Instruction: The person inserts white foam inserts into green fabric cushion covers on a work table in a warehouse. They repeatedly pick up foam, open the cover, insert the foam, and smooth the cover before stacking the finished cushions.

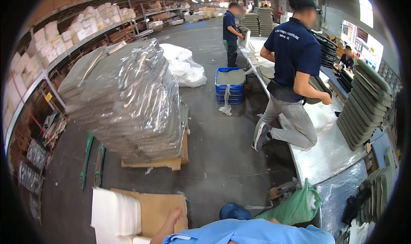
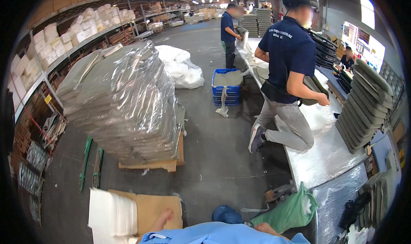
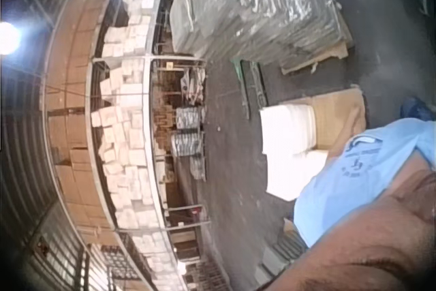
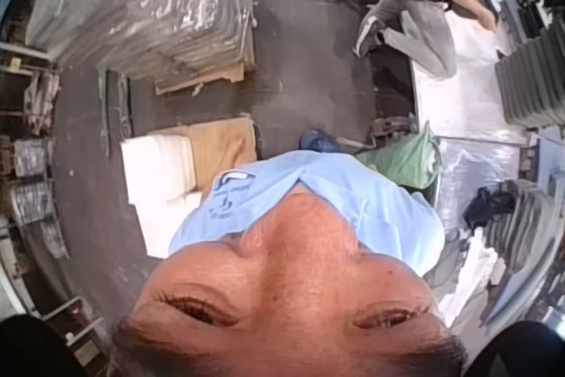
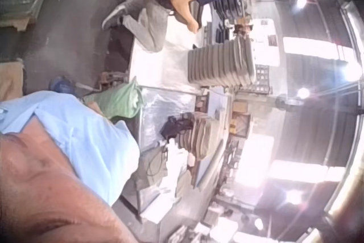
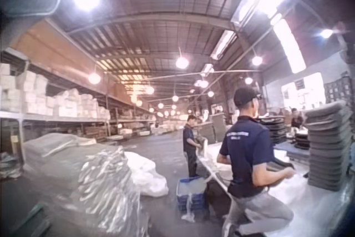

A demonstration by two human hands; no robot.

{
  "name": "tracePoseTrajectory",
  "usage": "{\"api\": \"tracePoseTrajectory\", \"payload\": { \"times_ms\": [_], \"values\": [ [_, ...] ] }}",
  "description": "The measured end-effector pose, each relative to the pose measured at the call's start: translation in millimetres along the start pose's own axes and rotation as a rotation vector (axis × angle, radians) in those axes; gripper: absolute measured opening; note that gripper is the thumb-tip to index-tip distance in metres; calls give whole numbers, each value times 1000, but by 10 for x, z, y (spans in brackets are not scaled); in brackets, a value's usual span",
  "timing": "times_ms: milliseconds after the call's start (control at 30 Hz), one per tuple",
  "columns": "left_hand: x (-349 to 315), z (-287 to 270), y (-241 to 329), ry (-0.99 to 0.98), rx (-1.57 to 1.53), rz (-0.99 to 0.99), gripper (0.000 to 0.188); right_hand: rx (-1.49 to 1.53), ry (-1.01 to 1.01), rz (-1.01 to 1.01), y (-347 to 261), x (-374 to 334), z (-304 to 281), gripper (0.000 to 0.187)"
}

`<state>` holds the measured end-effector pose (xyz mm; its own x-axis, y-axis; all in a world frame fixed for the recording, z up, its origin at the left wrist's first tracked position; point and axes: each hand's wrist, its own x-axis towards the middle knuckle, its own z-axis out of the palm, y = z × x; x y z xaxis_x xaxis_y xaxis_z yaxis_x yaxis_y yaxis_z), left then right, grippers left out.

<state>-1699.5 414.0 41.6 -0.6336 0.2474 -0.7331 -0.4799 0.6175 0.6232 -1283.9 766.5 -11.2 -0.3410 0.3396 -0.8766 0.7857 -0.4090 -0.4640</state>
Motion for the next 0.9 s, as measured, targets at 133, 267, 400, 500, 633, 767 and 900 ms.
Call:
{"api": "tracePoseTrajectory", "payload": {
  "times_ms": [133, 267, 400, 500, 633, 767, 900],
  "values": [
    [1128, -60, 1943, 61, -195, 336, 27, -23, -29, 127, -699, 500, 97, 18],
    [1741, 9, 3007, 49, -222, 212, 29, 9, 5, 147, -1850, 1122, -149, 21],
    [2419, 162, 3537, -232, -213, 106, 40, -86, 115, -185, -3355, 1955, -739, 25],
    [2854, 43, 3871, -97, -144, -43, 40, 131, 207, -162, -5057, 2572, -574, 18],
    [3925, 37, 4759, -165, -213, -68, 35, 212, 308, -337, -6628, 3143, -667, 26],
    [5053, -177, 6149, -193, -134, 136, 33, 304, 296, -208, -7524, 3730, -325, 26],
    [6034, -199, 8079, -182, -175, 330, 32, 234, 45, -325, -7639, 4115, -164, 25]
  ]
}}
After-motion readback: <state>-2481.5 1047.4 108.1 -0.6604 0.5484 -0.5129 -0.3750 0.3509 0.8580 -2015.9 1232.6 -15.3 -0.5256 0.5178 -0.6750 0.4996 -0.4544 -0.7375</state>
